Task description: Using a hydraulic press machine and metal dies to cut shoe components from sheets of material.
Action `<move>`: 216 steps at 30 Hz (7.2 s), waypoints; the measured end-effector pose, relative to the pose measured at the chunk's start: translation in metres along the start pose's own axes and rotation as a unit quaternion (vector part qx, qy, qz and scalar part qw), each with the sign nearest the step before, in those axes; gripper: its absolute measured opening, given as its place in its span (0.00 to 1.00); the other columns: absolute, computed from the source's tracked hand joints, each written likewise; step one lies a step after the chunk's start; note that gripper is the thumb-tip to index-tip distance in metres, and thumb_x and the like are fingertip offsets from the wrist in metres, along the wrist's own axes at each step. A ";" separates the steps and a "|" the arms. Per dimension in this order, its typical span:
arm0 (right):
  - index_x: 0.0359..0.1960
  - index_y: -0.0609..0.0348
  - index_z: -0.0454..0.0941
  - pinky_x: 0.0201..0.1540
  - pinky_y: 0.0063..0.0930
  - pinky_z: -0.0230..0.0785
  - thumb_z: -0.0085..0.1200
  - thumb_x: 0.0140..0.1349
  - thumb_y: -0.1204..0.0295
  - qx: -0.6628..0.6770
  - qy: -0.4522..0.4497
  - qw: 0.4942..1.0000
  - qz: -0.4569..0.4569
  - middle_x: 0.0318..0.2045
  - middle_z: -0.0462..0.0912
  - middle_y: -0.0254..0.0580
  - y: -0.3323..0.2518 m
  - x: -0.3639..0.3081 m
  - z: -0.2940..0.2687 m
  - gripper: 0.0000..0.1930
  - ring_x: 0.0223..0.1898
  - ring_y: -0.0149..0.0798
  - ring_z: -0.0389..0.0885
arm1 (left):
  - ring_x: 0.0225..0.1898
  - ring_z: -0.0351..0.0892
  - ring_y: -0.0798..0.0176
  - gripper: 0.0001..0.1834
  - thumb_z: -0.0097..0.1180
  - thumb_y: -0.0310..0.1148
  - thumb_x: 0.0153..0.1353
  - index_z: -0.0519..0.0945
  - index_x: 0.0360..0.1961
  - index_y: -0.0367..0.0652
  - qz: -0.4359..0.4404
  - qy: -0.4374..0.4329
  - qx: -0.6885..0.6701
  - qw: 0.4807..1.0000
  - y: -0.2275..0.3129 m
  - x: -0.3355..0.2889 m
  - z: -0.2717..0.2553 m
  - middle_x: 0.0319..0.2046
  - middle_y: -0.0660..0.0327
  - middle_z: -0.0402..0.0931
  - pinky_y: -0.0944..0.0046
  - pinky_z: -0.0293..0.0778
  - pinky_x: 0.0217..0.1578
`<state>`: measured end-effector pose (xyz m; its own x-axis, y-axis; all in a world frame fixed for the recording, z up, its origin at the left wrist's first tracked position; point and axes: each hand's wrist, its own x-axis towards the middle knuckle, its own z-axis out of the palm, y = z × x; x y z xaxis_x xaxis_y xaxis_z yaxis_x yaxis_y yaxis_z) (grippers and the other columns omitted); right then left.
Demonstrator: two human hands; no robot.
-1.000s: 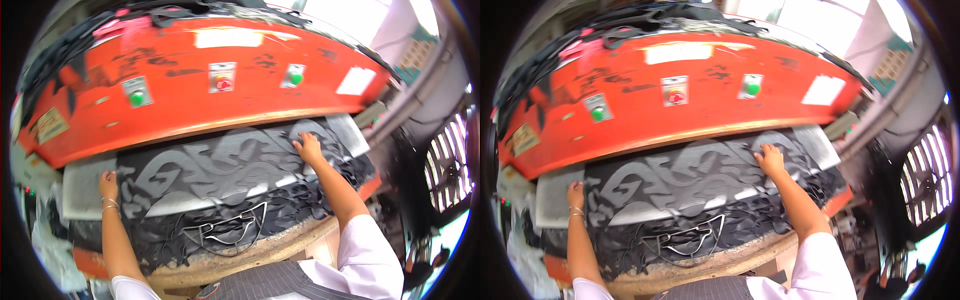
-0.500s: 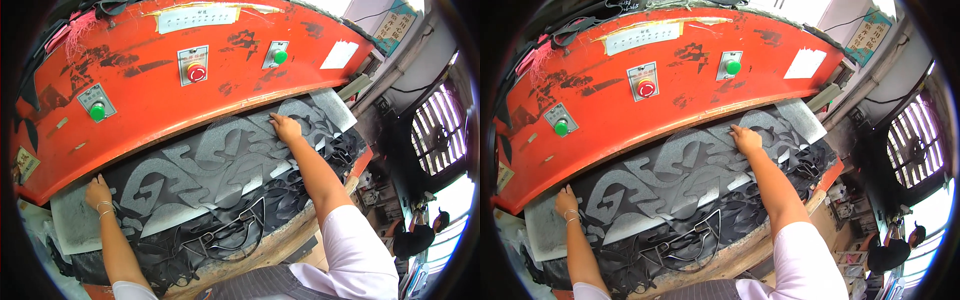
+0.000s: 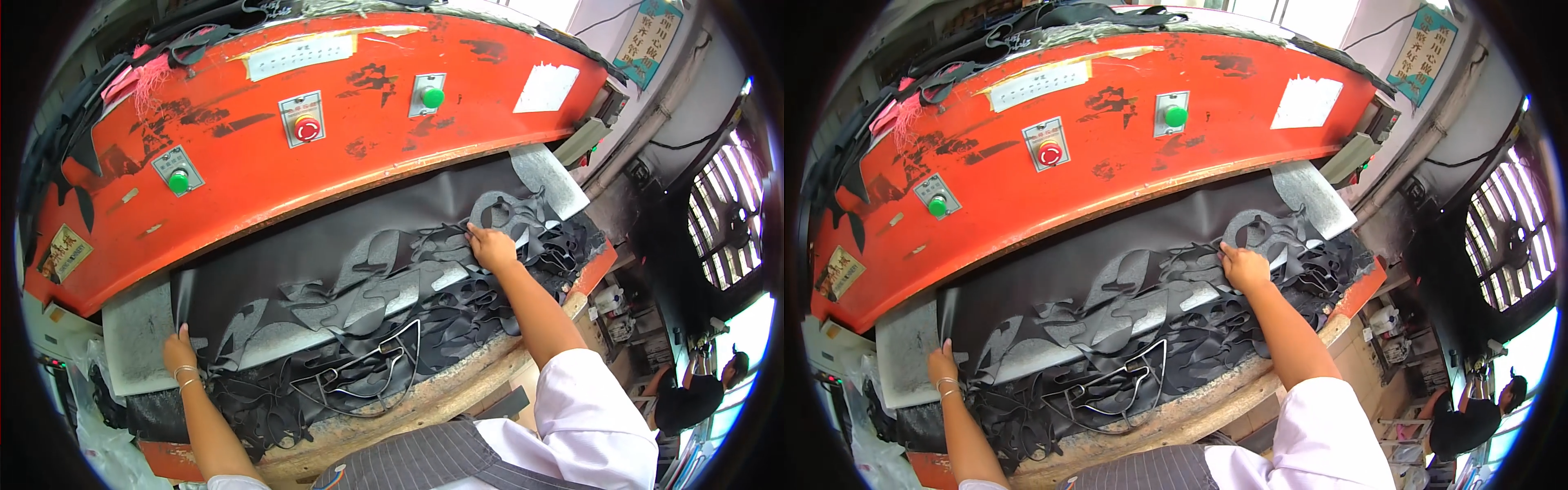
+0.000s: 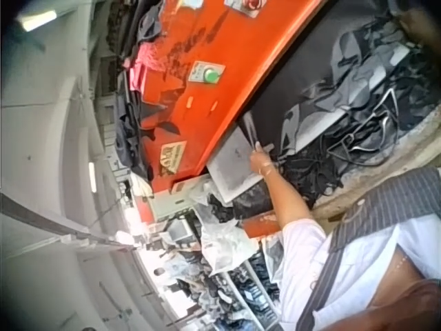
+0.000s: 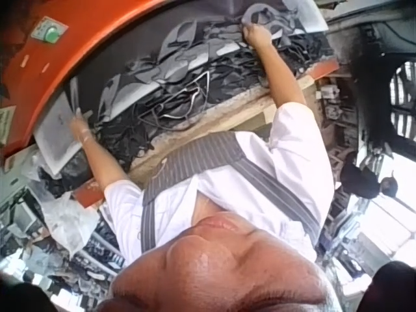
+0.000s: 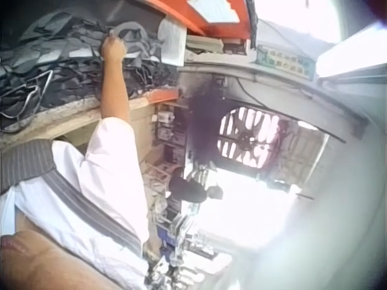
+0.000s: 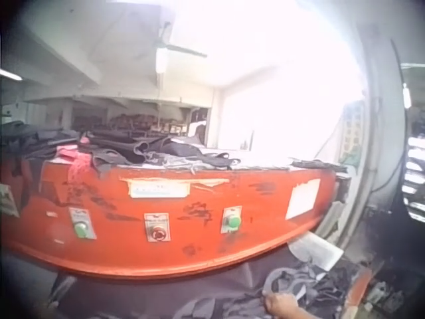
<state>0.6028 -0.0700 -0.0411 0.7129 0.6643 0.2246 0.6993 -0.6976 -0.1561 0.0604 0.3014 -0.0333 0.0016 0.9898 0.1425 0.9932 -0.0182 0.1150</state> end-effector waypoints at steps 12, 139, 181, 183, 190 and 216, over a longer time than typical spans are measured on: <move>0.52 0.56 0.78 0.49 0.44 0.72 0.52 0.64 0.53 0.201 -0.130 0.970 -0.043 0.43 0.82 0.55 0.063 -0.037 -0.087 0.23 0.46 0.55 0.80 | 0.43 0.77 0.38 0.27 0.58 0.50 0.60 0.78 0.44 0.32 -0.082 -0.069 -0.021 0.994 -0.038 -0.033 -0.033 0.40 0.41 0.78 0.45 0.69 0.47; 0.40 0.51 0.77 0.54 0.47 0.63 0.71 0.43 0.61 0.208 0.061 0.946 -0.240 0.56 0.68 0.69 -0.407 -0.131 0.062 0.22 0.48 0.59 0.74 | 0.51 0.74 0.42 0.10 0.45 0.17 0.51 0.70 0.35 0.39 0.240 -0.003 -0.424 0.873 -0.047 0.062 0.067 0.47 0.45 0.78 0.50 0.67 0.55; 0.71 0.69 0.44 0.72 0.40 0.38 0.37 0.72 0.52 0.682 0.379 0.625 -0.025 0.72 0.46 0.59 -0.171 -0.018 -0.176 0.37 0.73 0.48 0.45 | 0.25 0.68 0.51 0.13 0.57 0.31 0.58 0.70 0.18 0.44 0.511 0.237 -0.319 0.762 0.098 -0.137 -0.185 0.19 0.58 0.68 0.55 0.61 0.28; 0.68 0.69 0.53 0.70 0.40 0.45 0.44 0.71 0.60 0.575 0.376 0.726 -0.007 0.68 0.56 0.56 -0.160 -0.049 -0.160 0.32 0.69 0.46 0.54 | 0.24 0.69 0.51 0.13 0.58 0.31 0.58 0.72 0.18 0.43 0.475 0.128 -0.373 0.786 0.079 -0.155 -0.175 0.18 0.56 0.68 0.55 0.63 0.28; 0.49 0.58 0.77 0.48 0.40 0.70 0.70 0.45 0.59 0.188 -0.122 0.841 -0.492 0.42 0.80 0.44 -0.204 -0.226 -0.113 0.29 0.44 0.46 0.76 | 0.32 0.76 0.51 0.14 0.56 0.42 0.60 0.82 0.24 0.44 0.390 -0.126 -0.265 0.873 -0.020 -0.254 -0.076 0.25 0.58 0.77 0.53 0.73 0.36; 0.43 0.58 0.80 0.64 0.42 0.62 0.51 0.56 0.68 0.144 -0.010 0.553 -0.821 0.53 0.76 0.50 -0.496 -0.054 0.006 0.14 0.63 0.48 0.69 | 0.52 0.72 0.47 0.13 0.60 0.35 0.55 0.79 0.38 0.39 0.266 0.045 -0.269 0.925 -0.031 -0.131 -0.010 0.46 0.52 0.75 0.49 0.63 0.59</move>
<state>0.2182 0.2415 0.0184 -0.8960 0.3435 0.2814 0.3820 0.9193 0.0944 0.0283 0.1706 -0.0456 0.4398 0.8054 0.3973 0.6529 -0.5905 0.4743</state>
